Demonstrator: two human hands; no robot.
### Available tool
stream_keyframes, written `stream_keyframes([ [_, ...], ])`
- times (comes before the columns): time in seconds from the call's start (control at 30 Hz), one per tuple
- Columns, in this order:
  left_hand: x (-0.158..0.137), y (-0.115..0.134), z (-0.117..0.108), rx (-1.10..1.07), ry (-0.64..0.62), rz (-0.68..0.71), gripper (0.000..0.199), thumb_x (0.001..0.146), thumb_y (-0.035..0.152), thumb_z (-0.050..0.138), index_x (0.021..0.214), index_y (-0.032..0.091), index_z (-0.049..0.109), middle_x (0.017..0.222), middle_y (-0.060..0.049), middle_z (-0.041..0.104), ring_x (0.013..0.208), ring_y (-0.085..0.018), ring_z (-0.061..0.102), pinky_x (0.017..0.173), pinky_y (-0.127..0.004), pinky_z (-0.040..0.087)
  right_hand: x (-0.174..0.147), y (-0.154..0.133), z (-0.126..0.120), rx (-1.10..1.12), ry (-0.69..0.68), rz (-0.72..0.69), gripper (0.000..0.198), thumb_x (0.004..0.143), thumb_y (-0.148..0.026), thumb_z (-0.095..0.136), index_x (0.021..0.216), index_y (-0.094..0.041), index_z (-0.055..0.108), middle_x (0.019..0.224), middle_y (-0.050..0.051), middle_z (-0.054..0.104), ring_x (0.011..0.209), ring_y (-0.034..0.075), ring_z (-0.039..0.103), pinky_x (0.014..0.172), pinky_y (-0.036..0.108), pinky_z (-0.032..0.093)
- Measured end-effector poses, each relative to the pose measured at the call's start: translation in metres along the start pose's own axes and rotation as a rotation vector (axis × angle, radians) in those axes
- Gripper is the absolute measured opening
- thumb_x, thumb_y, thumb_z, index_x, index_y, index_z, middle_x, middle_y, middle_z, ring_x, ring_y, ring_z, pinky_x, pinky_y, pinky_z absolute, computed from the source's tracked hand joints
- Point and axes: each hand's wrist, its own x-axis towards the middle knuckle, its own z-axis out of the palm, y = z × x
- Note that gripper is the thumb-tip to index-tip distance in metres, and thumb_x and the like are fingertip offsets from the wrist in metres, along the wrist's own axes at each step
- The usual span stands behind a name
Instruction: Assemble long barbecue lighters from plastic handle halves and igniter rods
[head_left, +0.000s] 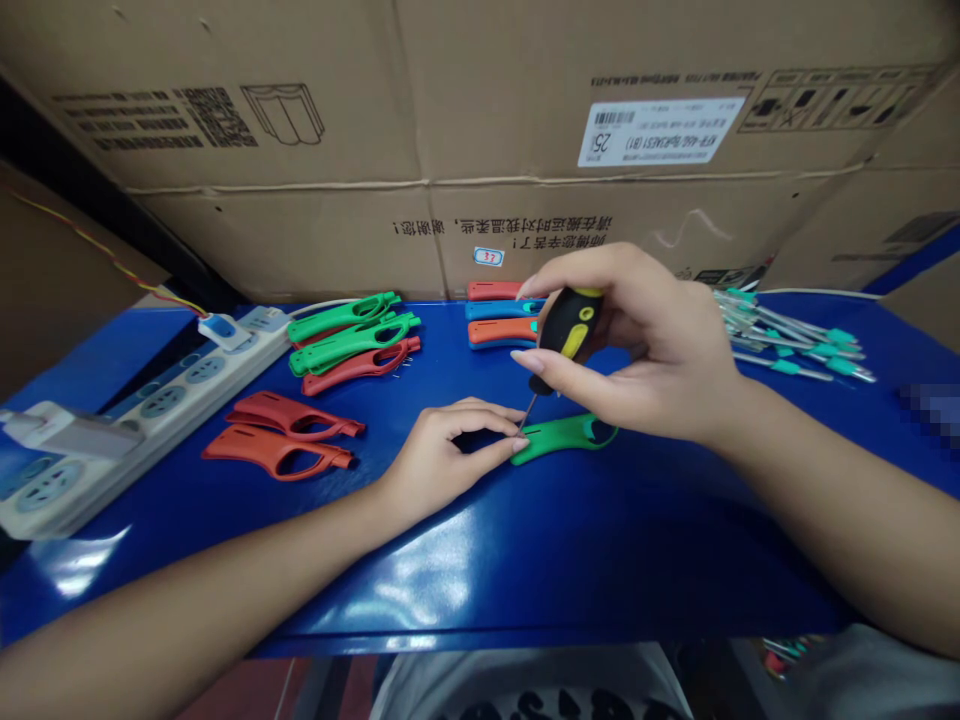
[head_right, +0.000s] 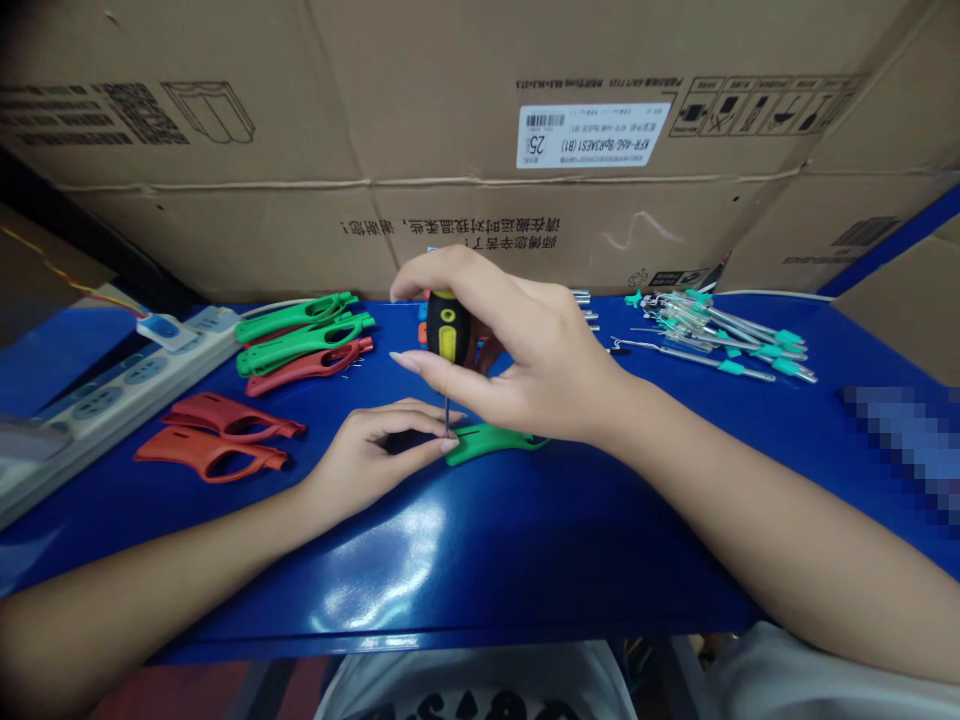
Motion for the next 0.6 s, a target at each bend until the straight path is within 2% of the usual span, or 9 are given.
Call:
stream_keyframes([
  [0.13,-0.001,-0.001,0.000,0.006,0.009,0.023,0.007,0.085,0.020,0.077,0.091,0.021,0.081,0.102,-0.007,0.079,0.100,-0.021,0.074,0.094,-0.036,0.058,0.002,-0.001,-0.002,0.032,-0.034,0.010,0.039,0.093,-0.034,0.065,0.129,-0.021,0.056,0.125,0.008,0.068,0.099,0.018,0.072,0.084,0.031,0.062],
  [0.23,-0.001,-0.002,0.001,0.023,-0.003,0.043,0.007,0.084,0.020,0.078,0.090,0.021,0.082,0.103,-0.008,0.079,0.100,-0.022,0.073,0.094,-0.037,0.058,0.004,-0.005,-0.006,0.082,-0.150,0.037,0.049,0.095,-0.028,0.061,0.142,-0.022,0.048,0.135,0.008,0.063,0.106,0.019,0.070,0.079,0.028,0.062],
  [0.33,-0.002,-0.003,0.002,0.052,-0.034,0.074,0.006,0.084,0.020,0.077,0.089,0.021,0.082,0.105,-0.009,0.079,0.099,-0.022,0.073,0.093,-0.037,0.058,0.006,-0.007,-0.011,0.103,-0.248,0.055,0.054,0.095,-0.024,0.059,0.148,-0.024,0.044,0.135,0.007,0.064,0.105,0.018,0.070,0.073,0.025,0.060],
  [0.5,-0.002,-0.005,0.002,0.051,-0.033,0.090,0.008,0.084,0.019,0.077,0.091,0.021,0.082,0.104,-0.008,0.079,0.097,-0.020,0.075,0.092,-0.033,0.059,0.007,-0.008,-0.011,-0.033,-0.178,-0.016,0.046,0.092,-0.036,0.068,0.133,-0.020,0.058,0.129,0.008,0.068,0.093,0.019,0.071,0.075,0.030,0.060],
  [0.6,-0.002,-0.006,0.002,0.059,-0.023,0.100,0.009,0.084,0.018,0.078,0.091,0.022,0.082,0.103,-0.006,0.079,0.097,-0.019,0.075,0.093,-0.031,0.058,0.006,-0.009,-0.007,-0.119,-0.140,-0.043,0.042,0.093,-0.042,0.066,0.129,-0.021,0.060,0.123,0.007,0.071,0.096,0.020,0.072,0.082,0.033,0.059],
])
